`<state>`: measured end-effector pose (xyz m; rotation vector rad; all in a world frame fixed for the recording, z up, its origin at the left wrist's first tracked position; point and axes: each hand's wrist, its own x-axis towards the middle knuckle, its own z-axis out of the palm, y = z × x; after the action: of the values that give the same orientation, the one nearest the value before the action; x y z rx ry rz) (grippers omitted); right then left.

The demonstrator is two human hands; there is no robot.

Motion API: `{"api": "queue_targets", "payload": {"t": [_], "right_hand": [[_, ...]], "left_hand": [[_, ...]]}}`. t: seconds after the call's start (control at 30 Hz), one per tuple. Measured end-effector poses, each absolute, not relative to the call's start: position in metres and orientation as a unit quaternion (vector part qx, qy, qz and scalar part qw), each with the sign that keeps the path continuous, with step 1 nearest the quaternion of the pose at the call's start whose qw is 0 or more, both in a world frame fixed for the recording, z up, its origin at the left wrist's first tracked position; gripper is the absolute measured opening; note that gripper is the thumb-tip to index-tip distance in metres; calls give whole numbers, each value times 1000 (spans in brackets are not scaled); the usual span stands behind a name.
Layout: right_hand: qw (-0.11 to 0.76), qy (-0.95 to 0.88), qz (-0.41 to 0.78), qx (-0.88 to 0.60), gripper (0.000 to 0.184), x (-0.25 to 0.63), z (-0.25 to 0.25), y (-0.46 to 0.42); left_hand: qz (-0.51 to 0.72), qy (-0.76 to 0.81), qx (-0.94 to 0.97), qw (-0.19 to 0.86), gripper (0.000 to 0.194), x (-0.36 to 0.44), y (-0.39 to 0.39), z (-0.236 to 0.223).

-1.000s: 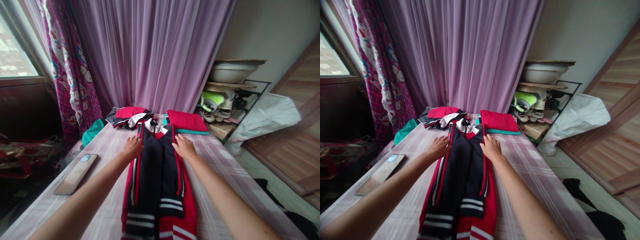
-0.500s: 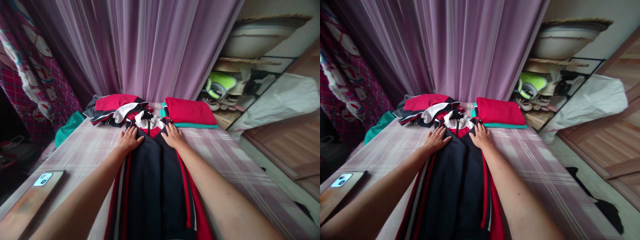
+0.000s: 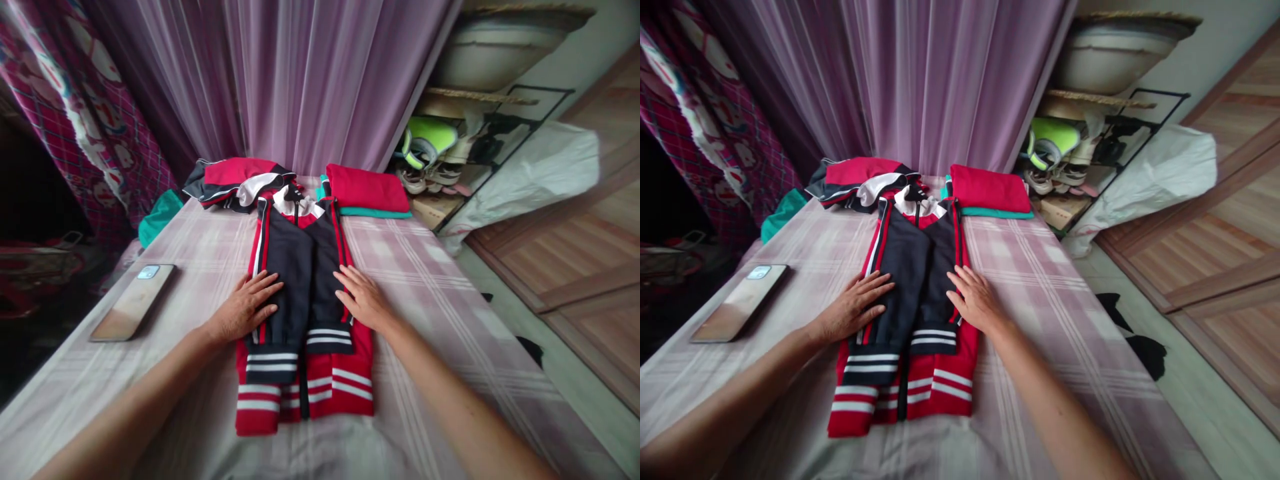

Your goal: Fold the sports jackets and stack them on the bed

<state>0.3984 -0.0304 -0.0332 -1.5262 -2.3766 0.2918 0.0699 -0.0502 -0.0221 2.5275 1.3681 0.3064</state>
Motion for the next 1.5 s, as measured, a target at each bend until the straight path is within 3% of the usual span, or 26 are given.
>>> {"api": "queue_targets", "payload": {"t": [0.17,0.33,0.5,0.7,0.9,1.03,1.2,1.3,1.5], "right_hand": [[206,-853,134,-461,42,419,-32,-73],[182,-894,126,-390,56,440,-29,-110],[123,-914,129,-366,66,450,-24,-134],[118,-921,106,-356,56,447,-23,-130],[142,-915,143,-348,34,433,-19,-125],[174,-874,220,-396,30,428,-3,-111],[265,-777,285,-495,44,419,26,-39],[284,-688,239,-623,50,394,36,18],[227,-601,226,-732,48,362,20,47]], "left_hand": [[158,501,832,176,38,52,-88,-22],[134,483,834,231,33,39,-117,-9],[49,469,852,228,49,29,-133,8],[54,427,890,155,59,34,-136,8],[48,412,898,143,40,38,-138,2],[110,429,866,232,39,40,-128,11],[285,521,698,400,70,59,-70,37],[372,600,591,390,70,75,-15,45],[362,691,531,330,63,80,33,17]]}}
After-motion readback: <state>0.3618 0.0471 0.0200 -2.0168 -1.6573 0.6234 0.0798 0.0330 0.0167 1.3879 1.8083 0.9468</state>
